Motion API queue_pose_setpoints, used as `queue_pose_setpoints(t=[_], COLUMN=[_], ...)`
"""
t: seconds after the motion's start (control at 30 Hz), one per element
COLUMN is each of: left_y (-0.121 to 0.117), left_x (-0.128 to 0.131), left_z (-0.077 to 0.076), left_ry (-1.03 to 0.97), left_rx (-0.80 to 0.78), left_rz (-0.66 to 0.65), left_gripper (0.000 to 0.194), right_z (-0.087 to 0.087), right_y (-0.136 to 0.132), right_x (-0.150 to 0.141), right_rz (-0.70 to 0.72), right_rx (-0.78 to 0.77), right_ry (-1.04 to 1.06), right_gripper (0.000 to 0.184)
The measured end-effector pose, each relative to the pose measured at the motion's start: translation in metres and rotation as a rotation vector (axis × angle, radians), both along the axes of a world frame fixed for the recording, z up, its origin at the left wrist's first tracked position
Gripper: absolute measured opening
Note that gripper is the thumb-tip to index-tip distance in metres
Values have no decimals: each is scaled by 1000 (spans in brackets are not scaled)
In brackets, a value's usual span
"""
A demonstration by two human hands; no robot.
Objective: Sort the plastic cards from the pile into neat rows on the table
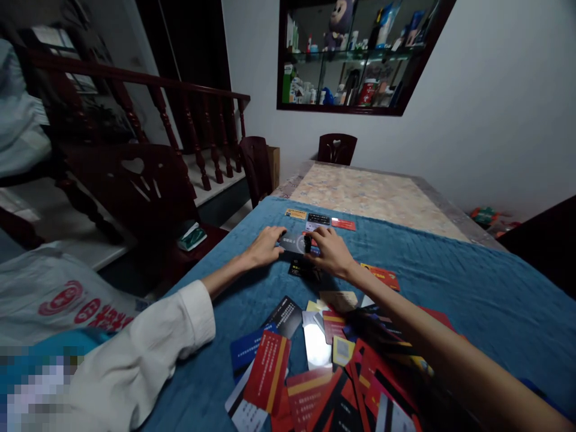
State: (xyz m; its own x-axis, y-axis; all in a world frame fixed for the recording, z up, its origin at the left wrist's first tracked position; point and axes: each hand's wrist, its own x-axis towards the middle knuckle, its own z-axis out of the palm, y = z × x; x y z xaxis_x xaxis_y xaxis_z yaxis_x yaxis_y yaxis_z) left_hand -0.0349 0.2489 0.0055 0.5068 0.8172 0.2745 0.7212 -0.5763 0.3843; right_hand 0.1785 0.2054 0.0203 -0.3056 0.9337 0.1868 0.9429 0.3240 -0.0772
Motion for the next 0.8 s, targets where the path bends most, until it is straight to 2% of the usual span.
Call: queue_pose_setpoints(t=[0.23,0.43,0.8], left_y=[40,71,109], left_x=[3,12,23], left_z=[4,7,9], left_ry=[52,63,83], left_rx=[-10,-29,-109], left_rz=[44,53,70], left_gripper=[48,39,42], right_z=[-8,-14,-15], right_y=[40,74,123], right_x=[-1,4,8], right_rz=[-28,-35,-55], right_rx=[-9,-15,-69], right_ry=[61,71,3], right_gripper=[52,46,43])
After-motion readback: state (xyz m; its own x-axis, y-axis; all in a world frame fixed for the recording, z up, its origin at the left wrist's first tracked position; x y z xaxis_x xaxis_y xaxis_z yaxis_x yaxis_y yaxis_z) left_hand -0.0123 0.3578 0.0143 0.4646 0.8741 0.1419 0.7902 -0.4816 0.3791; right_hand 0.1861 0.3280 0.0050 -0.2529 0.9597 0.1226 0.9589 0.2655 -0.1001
